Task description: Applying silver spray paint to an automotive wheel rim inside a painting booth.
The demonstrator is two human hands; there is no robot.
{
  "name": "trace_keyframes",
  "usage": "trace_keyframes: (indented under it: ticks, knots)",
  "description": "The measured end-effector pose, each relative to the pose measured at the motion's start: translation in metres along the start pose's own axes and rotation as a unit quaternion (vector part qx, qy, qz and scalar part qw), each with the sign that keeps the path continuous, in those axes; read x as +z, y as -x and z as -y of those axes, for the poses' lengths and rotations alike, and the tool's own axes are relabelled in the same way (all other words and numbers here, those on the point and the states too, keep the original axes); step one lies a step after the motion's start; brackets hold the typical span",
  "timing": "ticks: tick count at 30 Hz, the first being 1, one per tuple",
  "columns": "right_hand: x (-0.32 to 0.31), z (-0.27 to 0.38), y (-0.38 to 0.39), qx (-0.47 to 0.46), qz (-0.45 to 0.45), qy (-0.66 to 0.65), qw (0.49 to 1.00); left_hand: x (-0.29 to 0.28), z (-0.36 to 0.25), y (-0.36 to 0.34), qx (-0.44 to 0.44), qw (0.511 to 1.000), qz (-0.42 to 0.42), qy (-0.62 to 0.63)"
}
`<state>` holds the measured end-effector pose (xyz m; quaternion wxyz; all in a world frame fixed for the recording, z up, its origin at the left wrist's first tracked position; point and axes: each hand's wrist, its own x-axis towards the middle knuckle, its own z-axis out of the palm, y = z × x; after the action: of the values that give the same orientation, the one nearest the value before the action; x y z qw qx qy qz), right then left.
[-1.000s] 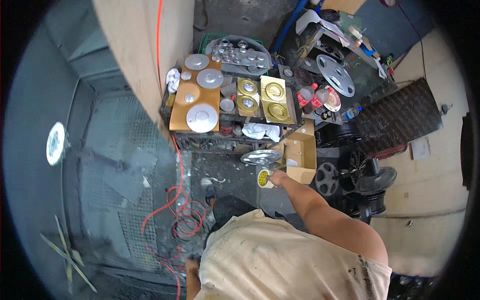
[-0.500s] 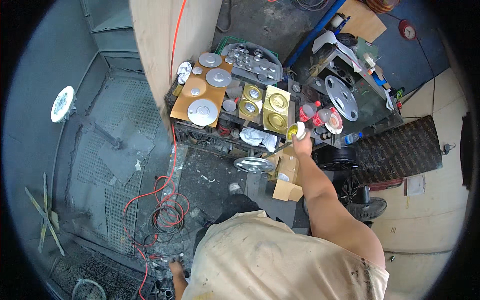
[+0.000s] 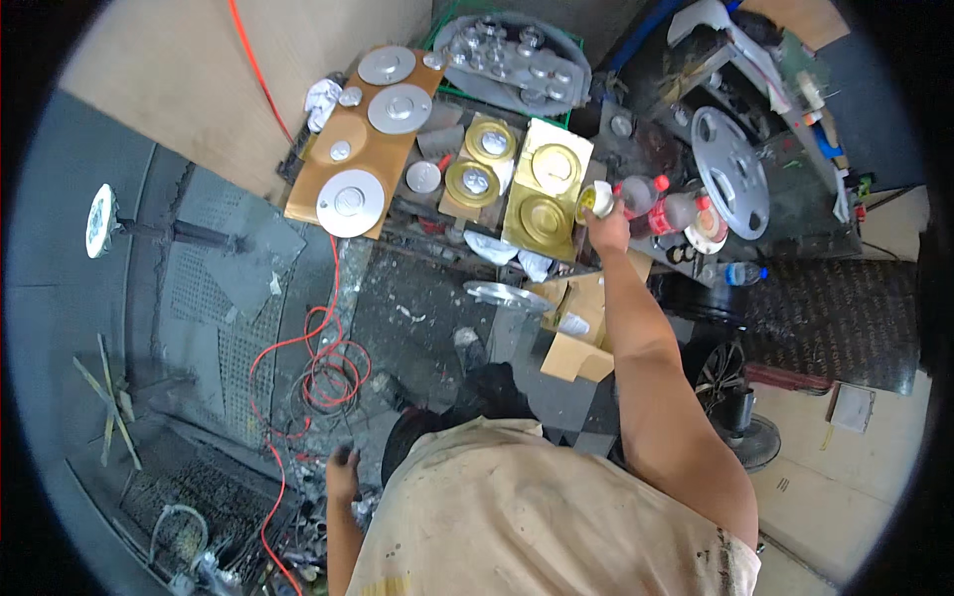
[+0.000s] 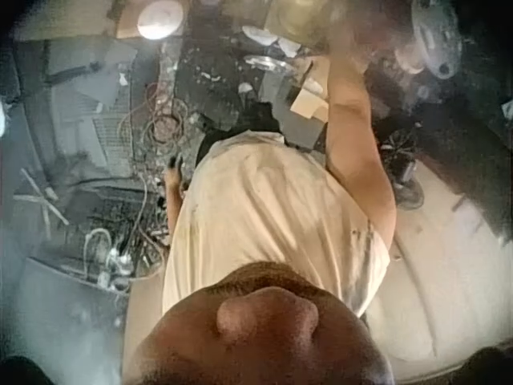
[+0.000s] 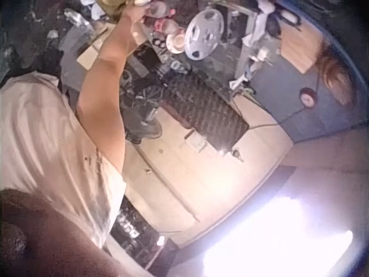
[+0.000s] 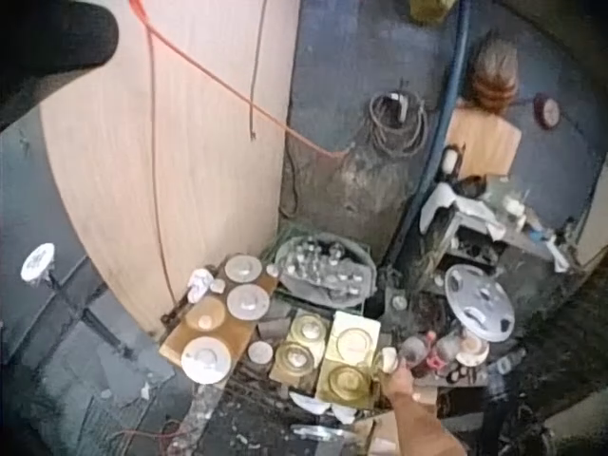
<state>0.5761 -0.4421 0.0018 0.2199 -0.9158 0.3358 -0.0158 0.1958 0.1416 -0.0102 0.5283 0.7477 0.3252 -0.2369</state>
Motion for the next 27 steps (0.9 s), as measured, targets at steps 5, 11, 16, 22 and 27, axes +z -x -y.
trace_keyframes:
  ticks: [5, 11, 16, 22, 27]
  knots:
    - [-0.012, -0.035, 0.014, -0.116, -0.129, -0.077, 0.982, 0.045, -0.073, 0.022, -0.023, 0.995, 0.020, -0.097]
    - [0.044, -0.154, 0.078, 0.248, -0.207, -0.471, 0.821, 0.056, -0.058, 0.053, -0.099, 0.987, 0.015, -0.127]
    - [0.162, -0.195, 0.155, 0.131, 0.179, -0.024, 0.975, 0.043, -0.035, 0.100, -0.175, 0.969, 0.015, -0.176]
    - [0.228, -0.110, 0.108, -0.119, 0.343, 0.106, 0.926, 0.050, -0.035, 0.152, -0.273, 0.957, -0.083, 0.060]
    - [0.305, -0.107, 0.070, -0.203, 0.407, 0.201, 0.868, 0.039, 0.002, 0.239, -0.337, 0.926, -0.005, -0.170]
